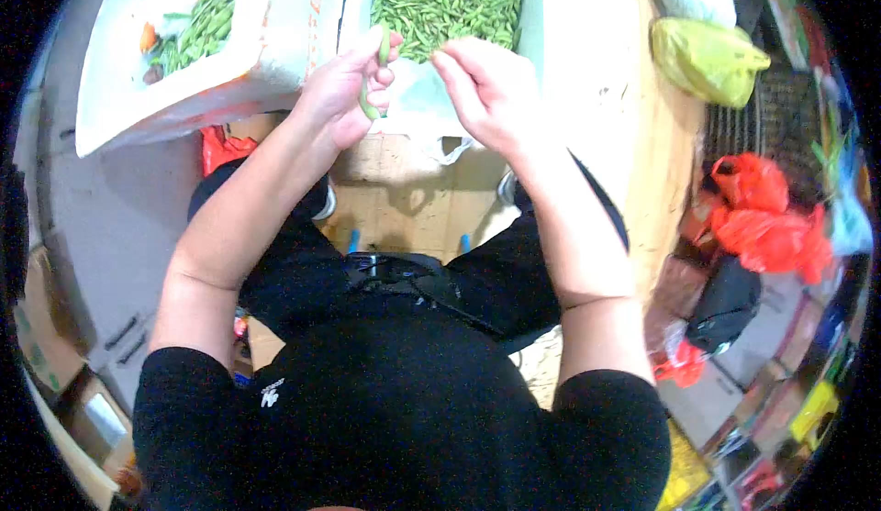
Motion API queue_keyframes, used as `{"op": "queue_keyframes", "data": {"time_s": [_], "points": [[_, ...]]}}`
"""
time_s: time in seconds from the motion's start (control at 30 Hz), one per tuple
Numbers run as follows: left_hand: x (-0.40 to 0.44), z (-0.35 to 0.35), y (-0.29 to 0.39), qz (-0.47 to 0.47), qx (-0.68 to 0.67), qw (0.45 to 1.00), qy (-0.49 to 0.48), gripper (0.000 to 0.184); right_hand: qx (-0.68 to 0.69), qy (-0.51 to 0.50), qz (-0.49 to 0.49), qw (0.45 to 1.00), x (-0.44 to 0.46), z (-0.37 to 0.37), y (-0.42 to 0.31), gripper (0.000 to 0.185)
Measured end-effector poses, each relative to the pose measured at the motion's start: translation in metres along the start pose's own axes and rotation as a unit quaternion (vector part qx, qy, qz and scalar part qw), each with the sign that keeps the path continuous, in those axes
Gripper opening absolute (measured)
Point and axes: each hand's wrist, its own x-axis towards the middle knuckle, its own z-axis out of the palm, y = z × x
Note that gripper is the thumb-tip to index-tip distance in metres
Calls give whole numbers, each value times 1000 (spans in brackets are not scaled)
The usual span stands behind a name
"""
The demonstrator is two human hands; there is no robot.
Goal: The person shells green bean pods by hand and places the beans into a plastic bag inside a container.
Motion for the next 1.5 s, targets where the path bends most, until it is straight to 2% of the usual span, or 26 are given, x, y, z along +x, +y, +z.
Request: {"op": "queue_keyframes", "data": {"time_s": [0.1,0.13,0.27,0.37,0.43,0.5,0.57,0.67,0.77,0.8,0.9,0.93,1.0,1.03,1.13,1.23,1.37,1.5], "points": [[0,-11,4,-1,7,1000,-29,24,80,50,81,992,-2,1,-6,10],[-3,-8,6,0,15,999,-31,25,147,55,151,976,2,3,-11,12],[-7,-4,5,-17,2,999,-37,23,102,16,30,994,56,13,-50,15],[-12,-8,5,-10,-18,999,-43,16,82,-12,-139,987,103,40,-84,16],[-16,-6,9,-11,-10,1000,-11,16,6,-83,-119,989,122,62,-107,18],[-19,-9,14,-13,-11,1000,-25,15,17,-70,-209,975,149,94,-115,16],[-17,-12,13,0,-3,1000,-23,13,-49,-194,-81,976,159,102,-127,17],[-13,-17,14,6,2,999,-42,11,-35,-194,-107,974,160,107,-123,16],[-11,-18,14,18,10,998,-54,10,-8,-113,-6,994,141,90,-94,18],[-21,-13,21,7,23,1000,-14,11,27,-77,-31,996,133,83,-82,19],[-22,-13,18,40,17,998,-39,22,77,-45,21,996,97,53,-41,18],[-22,-12,17,53,36,997,-43,21,123,-47,105,986,83,45,-28,19],[-19,-10,15,67,41,995,-57,22,258,-68,269,925,55,27,-14,24],[-18,-7,15,68,47,995,-63,22,332,-63,303,891,43,23,-10,26],[-9,-3,8,75,110,988,-75,23,410,-57,333,847,22,18,2,26],[-4,3,4,78,191,975,-86,25,388,-38,328,860,16,19,6,26],[-1,4,2,193,316,922,-111,29,460,-1,345,818,16,22,15,24],[5,3,4,229,322,912,-107,22,492,-36,341,800,17,17,15,24]]}}
